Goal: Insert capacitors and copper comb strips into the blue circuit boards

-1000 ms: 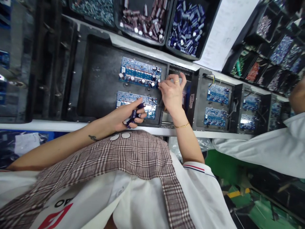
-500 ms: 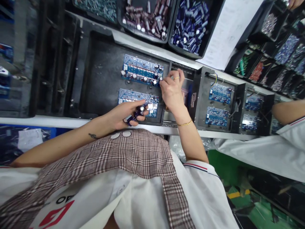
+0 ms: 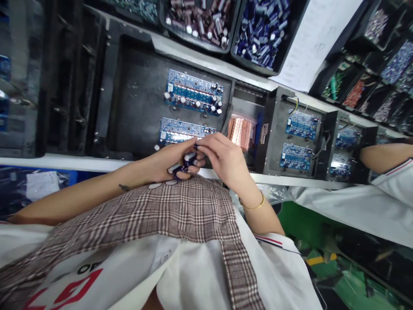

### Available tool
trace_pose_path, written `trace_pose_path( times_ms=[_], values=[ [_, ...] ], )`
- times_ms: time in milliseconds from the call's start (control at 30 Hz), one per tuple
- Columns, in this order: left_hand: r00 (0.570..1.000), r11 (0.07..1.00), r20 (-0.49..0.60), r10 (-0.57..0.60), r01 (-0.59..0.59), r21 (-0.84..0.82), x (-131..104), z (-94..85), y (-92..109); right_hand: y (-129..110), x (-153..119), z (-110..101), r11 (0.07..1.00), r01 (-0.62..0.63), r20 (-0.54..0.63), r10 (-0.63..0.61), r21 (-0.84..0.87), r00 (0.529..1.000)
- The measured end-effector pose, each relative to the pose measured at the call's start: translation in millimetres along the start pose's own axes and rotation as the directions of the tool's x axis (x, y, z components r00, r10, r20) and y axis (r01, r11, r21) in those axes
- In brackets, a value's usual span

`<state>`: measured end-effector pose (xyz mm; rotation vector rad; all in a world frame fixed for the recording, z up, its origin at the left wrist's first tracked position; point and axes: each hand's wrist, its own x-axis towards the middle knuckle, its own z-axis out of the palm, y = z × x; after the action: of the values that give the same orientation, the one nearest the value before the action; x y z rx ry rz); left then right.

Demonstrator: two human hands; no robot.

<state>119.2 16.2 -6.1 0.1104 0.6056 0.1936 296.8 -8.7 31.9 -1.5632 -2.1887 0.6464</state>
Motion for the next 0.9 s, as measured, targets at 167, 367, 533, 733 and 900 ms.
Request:
trace_pose_path(
  times_ms=[167,367,533,733,900],
  values=[
    [0.976,0.982,-0.104,-0.19,0.19,-0.005,-4.8,5.2,-21.7,26.7,-14.9,31.8,0.981,-0.109,-0.034,0.104,-0.16,0.994],
    [0.978,0.993,-0.172,-0.115,0.12,0.019,-5.9,0.3,-29.3,34.3,-8.9,39.4,0.969,-0.002,0.01,0.005,-0.247,1.0],
    [0.986,0.991,-0.096,-0.133,0.132,-0.014,-4.3,-5.2,-25.3,38.7,-8.0,39.9,0.969,0.118,0.027,-0.115,-0.215,0.993],
    [0.976,0.983,-0.118,-0.181,0.179,-0.033,-2.7,-6.2,-20.8,40.2,-5.6,32.3,0.985,0.103,0.086,-0.091,-0.139,0.992],
    [0.971,0.986,-0.17,-0.168,0.164,-0.037,-0.4,-4.9,-23.0,42.8,-9.9,39.4,0.941,0.216,0.131,-0.187,-0.261,0.973]
  ],
)
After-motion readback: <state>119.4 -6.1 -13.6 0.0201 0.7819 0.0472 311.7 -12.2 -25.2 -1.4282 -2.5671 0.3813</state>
